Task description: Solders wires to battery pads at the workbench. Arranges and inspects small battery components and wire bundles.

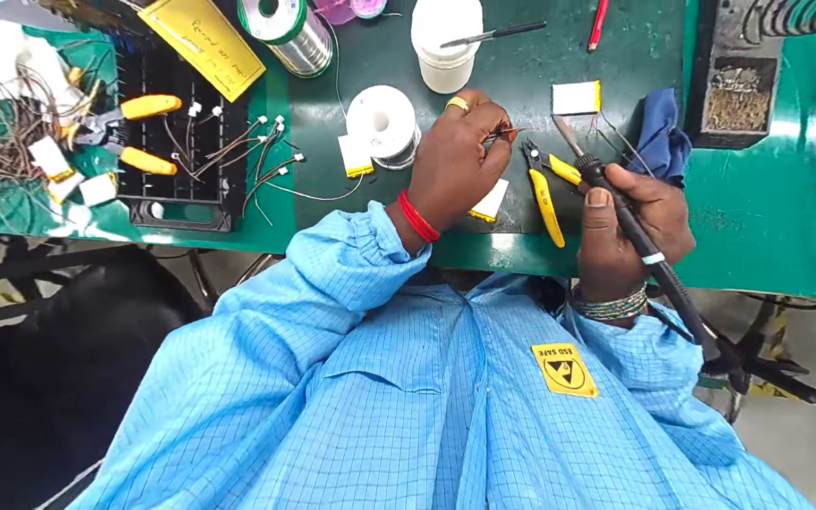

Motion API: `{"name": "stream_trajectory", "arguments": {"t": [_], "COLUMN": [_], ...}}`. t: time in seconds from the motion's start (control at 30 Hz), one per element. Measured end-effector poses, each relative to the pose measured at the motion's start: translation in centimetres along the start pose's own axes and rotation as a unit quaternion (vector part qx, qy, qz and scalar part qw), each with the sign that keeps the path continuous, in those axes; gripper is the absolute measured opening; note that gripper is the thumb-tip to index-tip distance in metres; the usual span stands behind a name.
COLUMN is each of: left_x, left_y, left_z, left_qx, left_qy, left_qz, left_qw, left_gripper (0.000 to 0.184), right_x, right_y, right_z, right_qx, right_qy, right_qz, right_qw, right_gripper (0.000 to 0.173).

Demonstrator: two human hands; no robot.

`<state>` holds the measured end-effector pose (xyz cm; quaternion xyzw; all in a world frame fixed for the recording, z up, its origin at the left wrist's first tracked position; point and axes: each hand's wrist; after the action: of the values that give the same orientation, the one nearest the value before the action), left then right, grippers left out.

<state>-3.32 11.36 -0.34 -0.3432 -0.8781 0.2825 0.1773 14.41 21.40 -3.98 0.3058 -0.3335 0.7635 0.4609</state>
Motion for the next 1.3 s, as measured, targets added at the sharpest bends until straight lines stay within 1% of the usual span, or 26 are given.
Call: {"name": "stream_trajectory", "arguments": {"t": [0.07, 0.2, 0.3, 0.4, 0.47, 0.6, 0.73, 0.8, 0.87, 0.97, 1.03, 1.1, 1.2, 1.3], "left_x": [0.7, 1.6, 2.0, 2.2, 1.9, -0.8, -2.7, -2.6, -2.1, -1.6, -1.7, -2.3, -2.5, -2.0], "left_y": [0.3, 0.8, 0.8, 0.9, 0.8, 0.4, 0.3, 0.2, 0.4, 0.5, -0.2, -1.4, -3.5, -5.3], "left_z": [0.2, 0.7, 0.6, 0.5, 0.0, -0.6, 0.5, 0.9, 1.2, 1.6, 2.0, 2.8, 4.5, 6.4], "left_qx": [0.035, 0.080, 0.065, 0.052, 0.050, 0.040, 0.049, 0.085, 0.115, 0.124, 0.102, 0.071, 0.034, 0.029], "left_qy": [0.017, 0.020, -0.016, 0.000, 0.031, 0.063, 0.060, 0.044, 0.024, 0.027, 0.033, 0.044, 0.089, 0.097], "left_qz": [-0.015, -0.016, -0.003, -0.016, -0.029, -0.011, -0.010, 0.001, 0.011, 0.001, 0.004, 0.029, 0.068, 0.067], "left_qw": [0.999, 0.996, 0.998, 0.999, 0.998, 0.997, 0.997, 0.995, 0.993, 0.992, 0.994, 0.996, 0.993, 0.993], "left_gripper": [0.014, 0.016, 0.016, 0.013, 0.009, 0.009, 0.014, 0.013, 0.013, 0.011, 0.011, 0.015, 0.017, 0.018], "right_x": [0.4, 0.5, 0.3, 0.1, 0.0, 0.3, 2.0, 2.7, 2.8, 2.1, 1.7, 1.2, 0.5, -0.1], "right_y": [0.3, 0.3, 0.2, 0.3, 0.5, 0.1, -0.2, 0.1, 0.3, 0.5, 0.3, -0.1, -0.4, -0.6], "right_z": [-0.3, -0.8, -0.8, -0.7, -0.7, -0.7, -0.4, -0.4, -0.4, -0.4, -0.1, 0.3, 0.6, 1.1], "right_qx": [0.006, 0.016, -0.001, -0.002, 0.003, 0.010, 0.046, 0.057, 0.041, 0.027, 0.040, 0.053, 0.057, 0.056], "right_qy": [0.014, 0.042, 0.058, 0.060, 0.056, 0.068, 0.077, 0.062, 0.051, 0.043, 0.045, 0.046, 0.041, 0.043], "right_qz": [0.001, 0.008, 0.021, 0.025, 0.024, 0.013, 0.029, 0.036, 0.052, 0.051, 0.047, 0.048, 0.055, 0.065], "right_qw": [1.000, 0.999, 0.998, 0.998, 0.998, 0.998, 0.996, 0.996, 0.997, 0.997, 0.997, 0.996, 0.996, 0.995], "right_gripper": [0.020, 0.017, 0.020, 0.022, 0.022, 0.020, 0.018, 0.019, 0.019, 0.021, 0.021, 0.021, 0.021, 0.021]}}
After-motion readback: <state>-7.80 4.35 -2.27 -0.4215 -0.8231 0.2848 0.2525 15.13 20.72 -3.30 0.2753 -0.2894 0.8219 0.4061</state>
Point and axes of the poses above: each hand's wrist, its own x-axis towards the middle knuckle, its own y-axis out of the palm, z = x × y, and after that the axes turned 13 degrees about -y, right-handed
